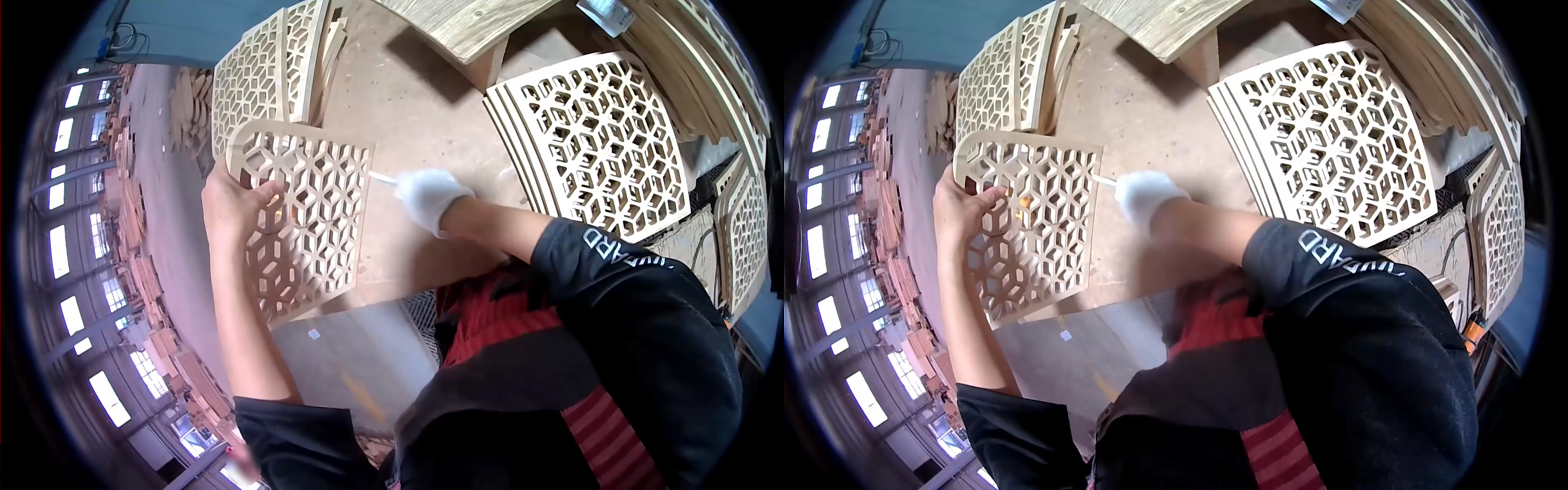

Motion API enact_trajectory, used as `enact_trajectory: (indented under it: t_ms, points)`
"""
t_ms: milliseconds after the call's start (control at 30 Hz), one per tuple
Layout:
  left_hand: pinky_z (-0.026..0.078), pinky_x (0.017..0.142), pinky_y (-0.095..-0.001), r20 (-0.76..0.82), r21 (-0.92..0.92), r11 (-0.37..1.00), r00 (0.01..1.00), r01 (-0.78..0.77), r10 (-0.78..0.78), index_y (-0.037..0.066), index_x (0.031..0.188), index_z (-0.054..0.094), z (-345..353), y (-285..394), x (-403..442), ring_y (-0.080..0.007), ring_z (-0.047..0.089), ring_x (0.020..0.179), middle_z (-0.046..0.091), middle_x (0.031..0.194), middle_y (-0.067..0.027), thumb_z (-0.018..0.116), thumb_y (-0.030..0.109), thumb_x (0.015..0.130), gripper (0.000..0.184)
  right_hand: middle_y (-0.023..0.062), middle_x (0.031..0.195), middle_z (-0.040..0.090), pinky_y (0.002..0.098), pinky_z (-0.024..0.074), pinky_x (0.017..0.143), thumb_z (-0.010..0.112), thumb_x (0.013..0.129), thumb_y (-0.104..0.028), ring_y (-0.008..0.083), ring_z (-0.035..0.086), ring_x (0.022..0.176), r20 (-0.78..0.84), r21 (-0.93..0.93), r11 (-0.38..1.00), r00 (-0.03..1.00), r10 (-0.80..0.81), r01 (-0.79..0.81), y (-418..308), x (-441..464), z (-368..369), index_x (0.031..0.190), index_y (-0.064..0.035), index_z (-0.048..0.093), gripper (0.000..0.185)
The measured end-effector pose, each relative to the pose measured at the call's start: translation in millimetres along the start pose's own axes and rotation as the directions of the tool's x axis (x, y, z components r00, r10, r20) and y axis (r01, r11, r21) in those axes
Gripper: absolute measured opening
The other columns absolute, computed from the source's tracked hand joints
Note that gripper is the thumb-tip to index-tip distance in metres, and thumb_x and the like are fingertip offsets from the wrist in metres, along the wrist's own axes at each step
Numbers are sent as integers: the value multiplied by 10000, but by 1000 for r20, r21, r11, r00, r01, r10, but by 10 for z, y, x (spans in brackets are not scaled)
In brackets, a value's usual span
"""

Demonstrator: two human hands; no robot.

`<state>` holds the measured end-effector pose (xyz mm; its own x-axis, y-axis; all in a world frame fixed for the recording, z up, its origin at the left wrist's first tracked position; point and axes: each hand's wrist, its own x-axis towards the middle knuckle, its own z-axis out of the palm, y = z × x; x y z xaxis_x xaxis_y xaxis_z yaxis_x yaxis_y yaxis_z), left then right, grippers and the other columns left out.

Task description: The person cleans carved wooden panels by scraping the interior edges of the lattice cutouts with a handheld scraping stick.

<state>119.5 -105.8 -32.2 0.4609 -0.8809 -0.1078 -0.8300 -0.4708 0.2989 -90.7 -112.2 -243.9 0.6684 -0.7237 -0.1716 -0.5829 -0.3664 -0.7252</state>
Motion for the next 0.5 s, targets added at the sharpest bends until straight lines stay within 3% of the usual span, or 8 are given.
enact_trajectory:
  t_ms: [67,133,167,267,333,400,500]
  points:
    - [516,781,-348,0,-3,1000,1000,3,-3,6,1074,631,-9,15,4,-229,697,841,724,928,-136,829,43,656,464,193,852,688,443,537,677,523,866,-142,358,675,759,-2,-66,993,995,-98,98,-71,209,-30,890,-44,673,180]
    - [516,780,-346,-21,23,1000,1000,-4,5,9,1072,633,-14,19,7,-222,697,843,724,927,-136,830,45,656,462,172,899,706,433,558,702,542,847,-109,338,693,807,141,-134,989,989,-39,58,-270,376,-180,911,-24,702,193]
    - [518,771,-344,-4,-49,999,1000,3,-3,12,1070,634,-7,-1,6,-217,698,826,724,929,-133,827,47,662,453,162,923,715,428,569,715,551,837,-93,328,702,831,214,-170,984,977,-8,45,-345,454,-215,921,-14,717,202]
    - [525,738,-357,-37,-3,998,997,-70,70,8,1076,621,-4,77,-56,-239,698,772,711,874,-148,816,61,658,465,181,861,696,425,552,682,595,785,-82,338,688,784,158,-210,968,981,-109,141,-486,692,-121,856,-32,693,132]
    - [530,735,-384,-89,38,996,993,-80,83,17,1060,631,22,9,-32,-315,694,792,701,855,-171,824,104,638,472,197,902,694,423,552,704,589,787,-67,344,686,805,188,-227,972,982,-22,65,-705,786,-182,886,-35,702,154]
    - [528,755,-385,-66,41,999,998,1,2,22,1060,638,8,20,-32,-316,696,820,702,868,-179,829,116,633,478,196,960,702,425,560,747,562,811,-109,343,694,864,43,-45,995,995,-91,93,-480,792,31,920,-34,726,211]
    - [519,802,-400,-72,16,999,996,-47,48,17,1066,638,-26,31,-63,-332,686,885,704,918,-189,824,104,632,480,207,943,694,424,545,765,510,836,-109,365,679,868,116,-194,975,990,-85,106,-450,543,-222,914,-25,708,229]
